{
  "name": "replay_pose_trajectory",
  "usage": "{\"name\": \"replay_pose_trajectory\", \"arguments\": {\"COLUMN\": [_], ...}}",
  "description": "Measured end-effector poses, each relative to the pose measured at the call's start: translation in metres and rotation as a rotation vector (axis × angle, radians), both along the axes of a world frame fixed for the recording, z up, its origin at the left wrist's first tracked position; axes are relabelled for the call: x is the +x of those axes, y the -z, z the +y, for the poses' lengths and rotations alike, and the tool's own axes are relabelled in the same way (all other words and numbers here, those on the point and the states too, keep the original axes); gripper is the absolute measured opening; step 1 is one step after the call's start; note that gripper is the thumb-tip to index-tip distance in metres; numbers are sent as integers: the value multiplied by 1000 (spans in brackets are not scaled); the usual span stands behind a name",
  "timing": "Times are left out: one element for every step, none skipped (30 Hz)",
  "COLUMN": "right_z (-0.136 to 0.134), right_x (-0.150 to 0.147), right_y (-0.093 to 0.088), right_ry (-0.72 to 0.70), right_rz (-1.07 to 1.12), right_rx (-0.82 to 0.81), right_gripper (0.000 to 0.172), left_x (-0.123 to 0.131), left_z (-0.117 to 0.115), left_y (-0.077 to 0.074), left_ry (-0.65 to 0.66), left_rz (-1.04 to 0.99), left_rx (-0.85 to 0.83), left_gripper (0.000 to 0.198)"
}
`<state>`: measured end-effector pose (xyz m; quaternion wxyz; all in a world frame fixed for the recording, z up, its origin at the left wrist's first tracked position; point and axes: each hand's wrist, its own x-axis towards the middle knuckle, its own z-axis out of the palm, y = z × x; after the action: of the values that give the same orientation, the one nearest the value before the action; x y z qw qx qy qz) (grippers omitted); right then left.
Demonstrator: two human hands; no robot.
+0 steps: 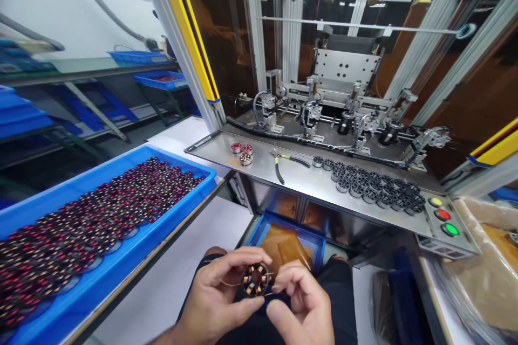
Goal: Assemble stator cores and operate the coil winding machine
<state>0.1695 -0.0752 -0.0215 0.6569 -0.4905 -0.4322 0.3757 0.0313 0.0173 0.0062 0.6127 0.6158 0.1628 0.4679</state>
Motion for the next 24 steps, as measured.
{"name": "replay_pose_trajectory", "arguments": {"right_z": [-2, -3, -4, -4, -4, -4, -4, -4, -3, -3, -3, -3, -4, -4, -5, -5, -5, -5, -4, -3, -2, -1, 0, 1], "right_x": [1, 1, 2, 2, 2, 3, 3, 3, 4, 4, 5, 6, 6, 7, 8, 8, 8, 9, 9, 8, 8, 8, 9, 9], "right_y": [1, 1, 1, 1, 0, -1, -2, -3, -4, -5, -7, -8, -10, -12, -15, -18, -21, -23, -26, -29, -31, -33, -35, -36], "right_ry": [-4, 8, 30, 54, 72, 75, 71, 57, 39, 26, 24, 37, 57, 77, 95, 109, 111, 103, 94, 86, 86, 96, 118, 148], "right_rz": [-25, -60, -101, -140, -167, -177, -171, -157, -145, -149, -170, -203, -243, -281, -311, -329, -343, -358, -371, -386, -401, -417, -436, -453], "right_rx": [-6, -3, 3, 6, 6, 3, -5, -10, -12, -5, 10, 30, 51, 69, 83, 96, 113, 140, 174, 213, 251, 279, 299, 307], "right_gripper": [14, 13, 14, 15, 15, 15, 14, 13, 12, 11, 11, 10, 11, 12, 11, 10, 10, 10, 8, 7, 5, 4, 6, 8], "left_x": [0, 0, 0, 0, 0, -1, -1, -2, -2, -2, -3, -3, -3, -2, -2, -1, 0, 1, 2, 2, 3, 3, 3, 2], "left_z": [1, 1, 1, 2, 2, 1, 1, 1, 1, 1, 1, 0, 0, -1, -2, -3, -4, -5, -5, -6, -6, -6, -6, -6], "left_y": [-1, -1, -1, -2, -2, -2, -2, -2, -2, -1, -1, -1, -1, -1, -2, -3, -4, -4, -5, -6, -7, -7, -8, -8], "left_ry": [3, 3, 1, -2, -4, -4, -3, -2, -1, -3, -6, -9, -14, -24, -35, -46, -53, -57, -58, -56, -49, -42, -27, -9], "left_rz": [-2, -3, -1, 6, 13, 21, 28, 33, 40, 49, 59, 70, 79, 83, 80, 73, 62, 46, 31, 20, 13, 7, 5, 9], "left_rx": [-3, -2, 6, 19, 34, 51, 67, 84, 98, 113, 131, 154, 177, 191, 196, 193, 184, 172, 163, 159, 157, 149, 137, 120], "left_gripper": [50, 50, 50, 49, 48, 48, 48, 48, 50, 51, 52, 54, 55, 57, 59, 62, 64, 65, 66, 66, 65, 65, 64, 64]}}
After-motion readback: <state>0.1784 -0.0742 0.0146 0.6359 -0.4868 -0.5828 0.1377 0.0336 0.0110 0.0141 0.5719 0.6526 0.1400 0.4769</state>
